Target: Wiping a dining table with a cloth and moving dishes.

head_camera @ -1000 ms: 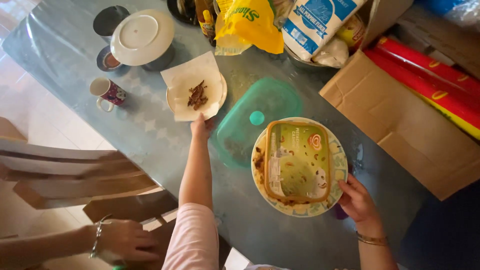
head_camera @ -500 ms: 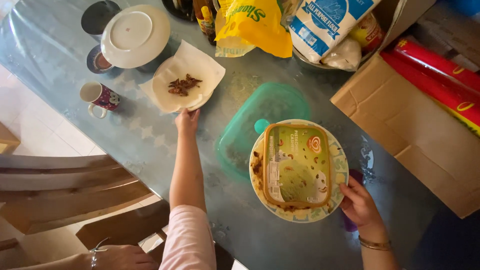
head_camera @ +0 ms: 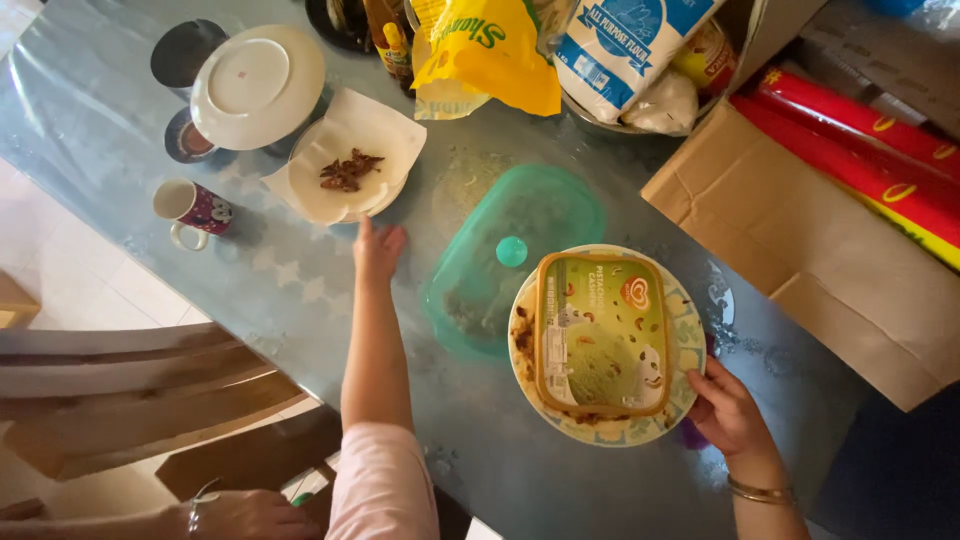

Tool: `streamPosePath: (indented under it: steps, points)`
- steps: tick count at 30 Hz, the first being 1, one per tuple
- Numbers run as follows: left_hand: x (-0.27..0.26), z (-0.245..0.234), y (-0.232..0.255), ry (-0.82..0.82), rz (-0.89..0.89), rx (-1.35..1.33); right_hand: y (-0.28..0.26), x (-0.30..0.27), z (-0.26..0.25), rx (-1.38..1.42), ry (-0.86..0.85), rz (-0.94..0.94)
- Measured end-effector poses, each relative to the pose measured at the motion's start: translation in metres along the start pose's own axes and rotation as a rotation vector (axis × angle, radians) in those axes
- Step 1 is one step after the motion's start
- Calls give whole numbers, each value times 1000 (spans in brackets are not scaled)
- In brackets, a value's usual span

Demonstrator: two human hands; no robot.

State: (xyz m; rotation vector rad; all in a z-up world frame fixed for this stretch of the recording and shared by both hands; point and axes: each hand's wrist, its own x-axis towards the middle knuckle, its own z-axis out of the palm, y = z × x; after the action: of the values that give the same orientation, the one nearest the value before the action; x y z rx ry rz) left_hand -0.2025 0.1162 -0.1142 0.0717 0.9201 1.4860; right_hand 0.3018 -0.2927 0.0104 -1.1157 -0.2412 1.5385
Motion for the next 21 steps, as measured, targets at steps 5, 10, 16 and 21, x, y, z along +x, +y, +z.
streamPosePath:
  steps: [5, 10, 16, 21]
  points:
    - [-82, -14, -1, -151, -250, 657, 15, -2, -23, 45, -50, -25]
    - [-156, -16, -6, -261, -384, 918, 5, -22, -5, 52, -4, 0]
    - [-199, -57, -44, -124, -298, 730, 24, -32, -32, 87, -80, -110]
    - [-234, -34, -60, -27, -496, 664, 22, -46, -45, 73, -21, -130]
